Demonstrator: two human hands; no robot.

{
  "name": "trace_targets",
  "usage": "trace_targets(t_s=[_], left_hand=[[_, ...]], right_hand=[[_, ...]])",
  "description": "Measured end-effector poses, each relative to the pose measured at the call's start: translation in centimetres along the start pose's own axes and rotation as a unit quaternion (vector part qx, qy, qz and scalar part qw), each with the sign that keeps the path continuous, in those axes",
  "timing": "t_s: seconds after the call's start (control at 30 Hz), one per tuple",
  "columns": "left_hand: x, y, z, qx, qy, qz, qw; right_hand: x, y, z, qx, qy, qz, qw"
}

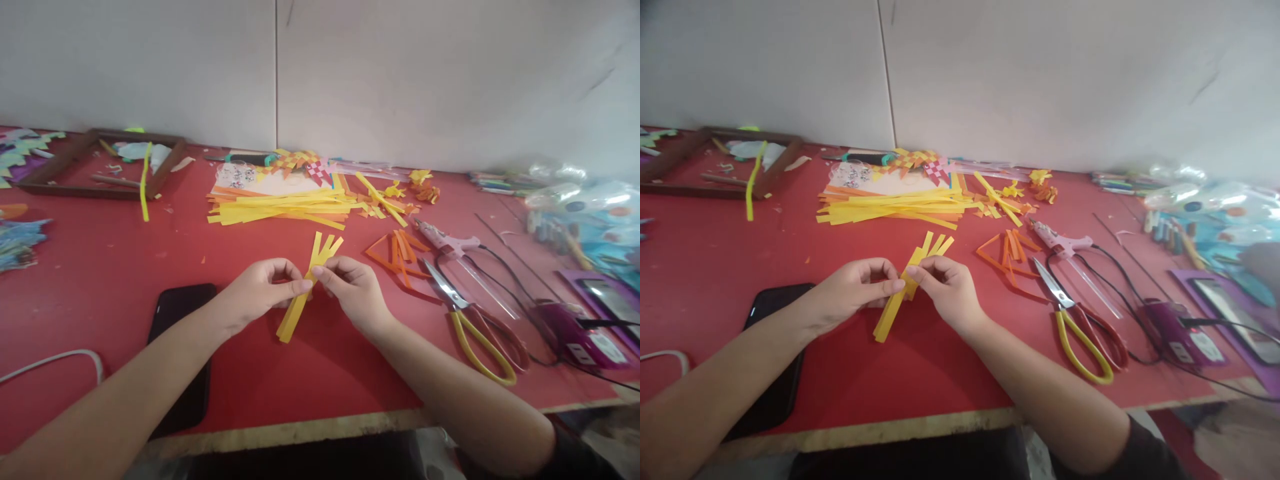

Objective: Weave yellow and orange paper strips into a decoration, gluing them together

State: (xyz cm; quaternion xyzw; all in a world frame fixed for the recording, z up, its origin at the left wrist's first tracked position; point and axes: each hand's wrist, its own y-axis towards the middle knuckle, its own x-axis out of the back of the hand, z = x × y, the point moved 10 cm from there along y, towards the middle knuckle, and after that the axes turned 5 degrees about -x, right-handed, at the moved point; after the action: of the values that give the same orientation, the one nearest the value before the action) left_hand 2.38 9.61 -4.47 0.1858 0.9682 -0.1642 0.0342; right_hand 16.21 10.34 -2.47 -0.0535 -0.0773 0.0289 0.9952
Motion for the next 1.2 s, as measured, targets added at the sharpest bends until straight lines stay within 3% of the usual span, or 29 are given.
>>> trace_targets(t_s=[0.13,0.27,0.33,0.4,0.47,0.6,0.7,0.9,1.03,1.13,1.2], left_hand=[[0.4,0.1,0.2,0.016,-0.02,-0.021,0.999],[1.0,0.2,0.4,0.032,-0.098,-0.046,0.994],[1.7,0.2,0.4,0.029,-0.133,-0.076,0.988],[2.3,0.2,0.2,0.019,-0.149,-0.098,0.984],[2.7,0.3,0.1,0.01,-0.159,-0.108,0.981],[3.0,0.5,0.0,0.004,-0.179,-0.113,0.977],[3.0,0.5,0.0,0.006,-0.189,-0.108,0.976],[3.0,0.5,-0.2,0.011,-0.201,-0.106,0.974],[2.9,0.5,-0.5,0.007,-0.201,-0.108,0.973],[2.9,0.5,-0.4,0.006,-0.2,-0.105,0.974],[2.9,0.6,-0.1,0.007,-0.197,-0.102,0.975]], right_hand=[[-1.1,-0.2,1.1,0.041,-0.037,0.036,0.998],[0.5,1.0,2.9,0.127,-0.159,-0.007,0.979],[-0.1,1.6,3.8,0.202,-0.295,0.057,0.932],[-1.9,1.2,3.5,0.271,-0.415,0.193,0.847],[-2.6,0.8,2.6,0.286,-0.5,0.271,0.771],[-3.7,0.6,3.2,0.324,-0.603,0.263,0.68],[-4.9,0.3,3.7,0.371,-0.631,0.251,0.634],[-5.5,1.0,2.7,0.414,-0.629,0.236,0.615],[-5.1,1.2,2.8,0.425,-0.626,0.21,0.619],[-3.3,1.7,4.6,0.414,-0.625,0.168,0.64],[-0.6,2.6,6.6,0.39,-0.629,0.112,0.663]])
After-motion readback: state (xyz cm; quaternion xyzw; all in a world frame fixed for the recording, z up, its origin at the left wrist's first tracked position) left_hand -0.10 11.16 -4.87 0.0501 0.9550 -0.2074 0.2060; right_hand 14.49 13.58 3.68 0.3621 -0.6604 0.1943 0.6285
